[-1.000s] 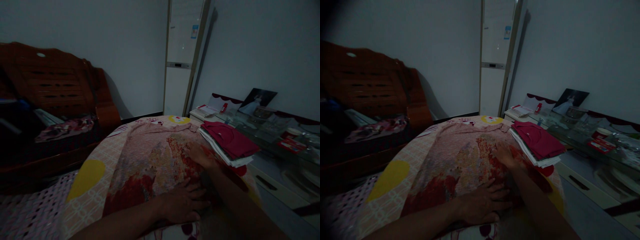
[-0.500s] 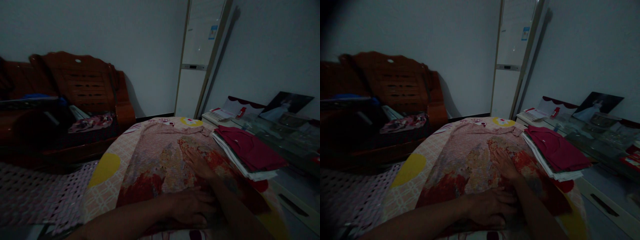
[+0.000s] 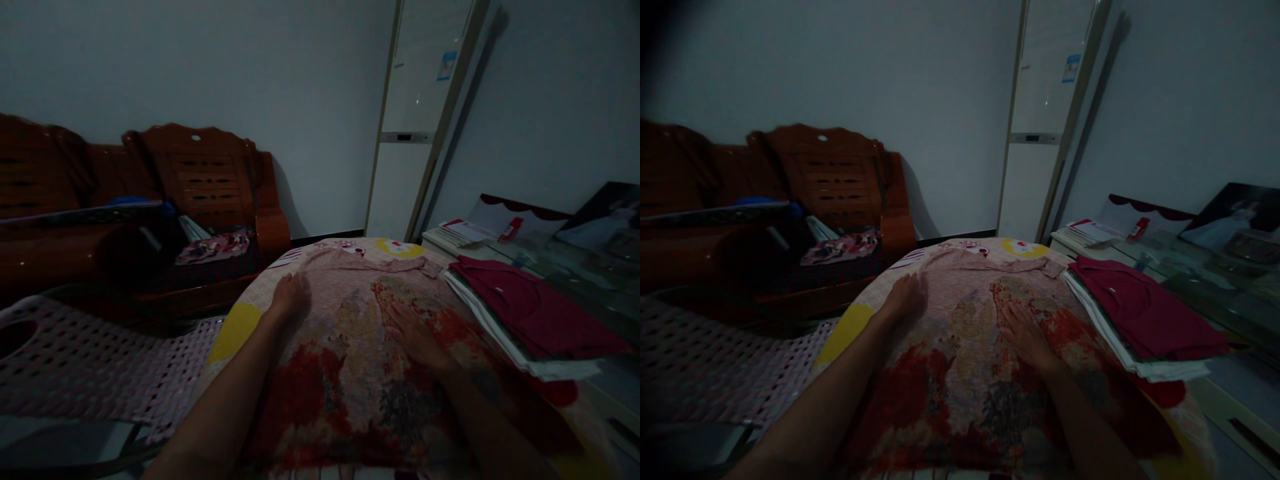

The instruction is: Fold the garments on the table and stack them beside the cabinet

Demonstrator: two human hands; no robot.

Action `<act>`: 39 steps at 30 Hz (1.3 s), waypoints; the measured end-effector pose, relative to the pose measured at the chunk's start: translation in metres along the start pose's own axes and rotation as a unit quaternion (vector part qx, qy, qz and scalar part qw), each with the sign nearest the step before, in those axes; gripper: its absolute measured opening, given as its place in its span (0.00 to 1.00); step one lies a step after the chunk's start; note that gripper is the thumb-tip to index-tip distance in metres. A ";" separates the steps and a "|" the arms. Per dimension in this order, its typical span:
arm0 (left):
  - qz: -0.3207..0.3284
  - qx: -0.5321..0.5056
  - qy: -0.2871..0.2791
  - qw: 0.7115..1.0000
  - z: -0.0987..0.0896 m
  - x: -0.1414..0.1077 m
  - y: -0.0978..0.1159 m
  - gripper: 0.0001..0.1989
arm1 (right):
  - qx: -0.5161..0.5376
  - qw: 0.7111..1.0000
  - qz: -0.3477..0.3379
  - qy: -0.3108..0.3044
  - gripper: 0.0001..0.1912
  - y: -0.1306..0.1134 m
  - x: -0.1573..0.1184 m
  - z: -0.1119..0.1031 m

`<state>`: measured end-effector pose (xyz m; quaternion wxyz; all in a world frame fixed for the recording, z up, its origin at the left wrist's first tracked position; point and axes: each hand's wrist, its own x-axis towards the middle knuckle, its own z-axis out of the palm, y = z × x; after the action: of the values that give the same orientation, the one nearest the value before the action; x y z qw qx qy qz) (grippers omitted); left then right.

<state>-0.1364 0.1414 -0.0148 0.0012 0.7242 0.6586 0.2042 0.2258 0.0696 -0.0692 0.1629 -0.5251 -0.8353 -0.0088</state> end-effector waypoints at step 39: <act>0.051 -0.430 -0.412 0.802 -0.060 -0.087 0.052 0.19 | 0.034 0.999 0.011 0.004 0.24 -0.005 0.003 -0.003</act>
<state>-0.1090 0.0355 0.0282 0.5728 0.6982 0.4029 0.1486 0.2204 0.0696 -0.0649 0.1841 -0.5284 -0.8286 0.0188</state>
